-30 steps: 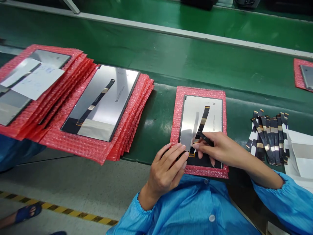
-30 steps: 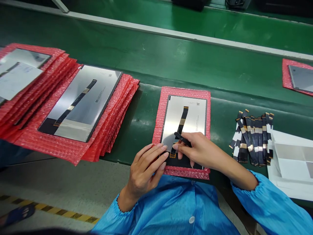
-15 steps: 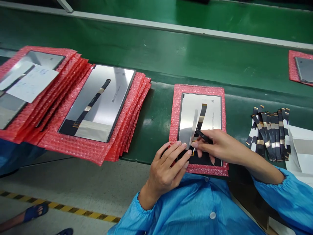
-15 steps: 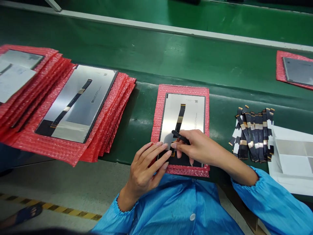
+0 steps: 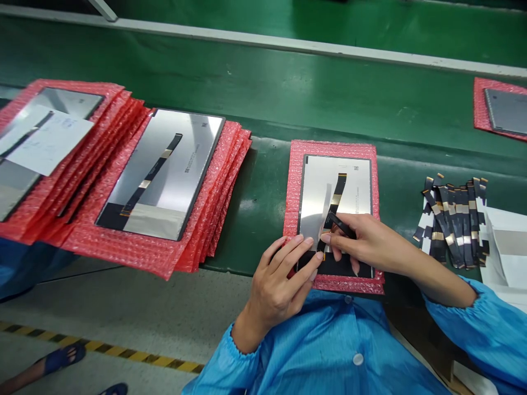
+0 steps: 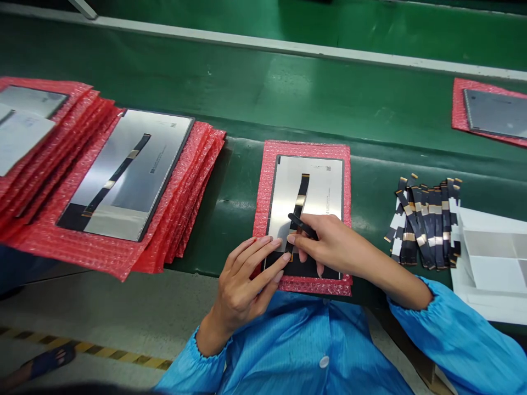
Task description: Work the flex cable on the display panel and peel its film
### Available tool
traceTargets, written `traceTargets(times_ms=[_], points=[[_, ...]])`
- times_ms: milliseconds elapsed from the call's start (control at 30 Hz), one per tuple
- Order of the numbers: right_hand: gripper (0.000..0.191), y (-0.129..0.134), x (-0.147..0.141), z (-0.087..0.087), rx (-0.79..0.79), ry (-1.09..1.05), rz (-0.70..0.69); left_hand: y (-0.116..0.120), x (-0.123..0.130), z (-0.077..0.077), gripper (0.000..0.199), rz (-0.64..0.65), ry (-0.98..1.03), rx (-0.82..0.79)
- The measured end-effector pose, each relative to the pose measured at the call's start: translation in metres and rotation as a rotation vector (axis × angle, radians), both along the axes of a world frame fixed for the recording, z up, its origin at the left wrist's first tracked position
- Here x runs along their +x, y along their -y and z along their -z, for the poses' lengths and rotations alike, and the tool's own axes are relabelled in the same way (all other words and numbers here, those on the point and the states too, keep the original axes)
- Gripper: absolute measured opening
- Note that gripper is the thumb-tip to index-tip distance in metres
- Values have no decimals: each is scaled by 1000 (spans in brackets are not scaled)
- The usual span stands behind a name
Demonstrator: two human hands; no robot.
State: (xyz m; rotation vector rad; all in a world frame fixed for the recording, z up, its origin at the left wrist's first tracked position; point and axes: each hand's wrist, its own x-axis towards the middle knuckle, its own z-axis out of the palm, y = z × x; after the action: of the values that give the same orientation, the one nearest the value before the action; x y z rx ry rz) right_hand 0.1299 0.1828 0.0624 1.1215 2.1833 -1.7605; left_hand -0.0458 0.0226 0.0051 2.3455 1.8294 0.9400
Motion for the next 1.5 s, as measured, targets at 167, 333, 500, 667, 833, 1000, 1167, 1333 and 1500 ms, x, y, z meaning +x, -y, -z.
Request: traceTargets(times_ms=[167, 333, 500, 667, 833, 1000, 1167, 1333, 1500], points=[[24, 0, -2, -1, -5, -12, -9, 2, 0, 3, 44, 4, -13, 40], [23, 0, -3, -3, 3, 2, -11, 6, -2, 12, 37, 22, -76, 134], [19, 0, -4, -4, 9, 4, -4, 6, -2, 14, 36, 22, -171, 153], [18, 0, -3, -3, 17, -15, -1, 8, 4, 16, 46, -14, -192, 161], [14, 0, 0, 1, 8, -82, 23, 15, 18, 22, 47, -116, -227, 125], [26, 2, 5, -9, 102, -101, 127, 20, 23, 30, 50, -148, -235, 136], [54, 8, 17, -20, 196, -88, 163, 18, 19, 43, 58, -194, -234, 181], [40, 18, 32, -27, 390, -30, 94, 12, 15, 56, 63, -216, -233, 279], [23, 30, 51, -41, 540, 2, 49, 8, 3, 73, 49, -189, -345, 397]])
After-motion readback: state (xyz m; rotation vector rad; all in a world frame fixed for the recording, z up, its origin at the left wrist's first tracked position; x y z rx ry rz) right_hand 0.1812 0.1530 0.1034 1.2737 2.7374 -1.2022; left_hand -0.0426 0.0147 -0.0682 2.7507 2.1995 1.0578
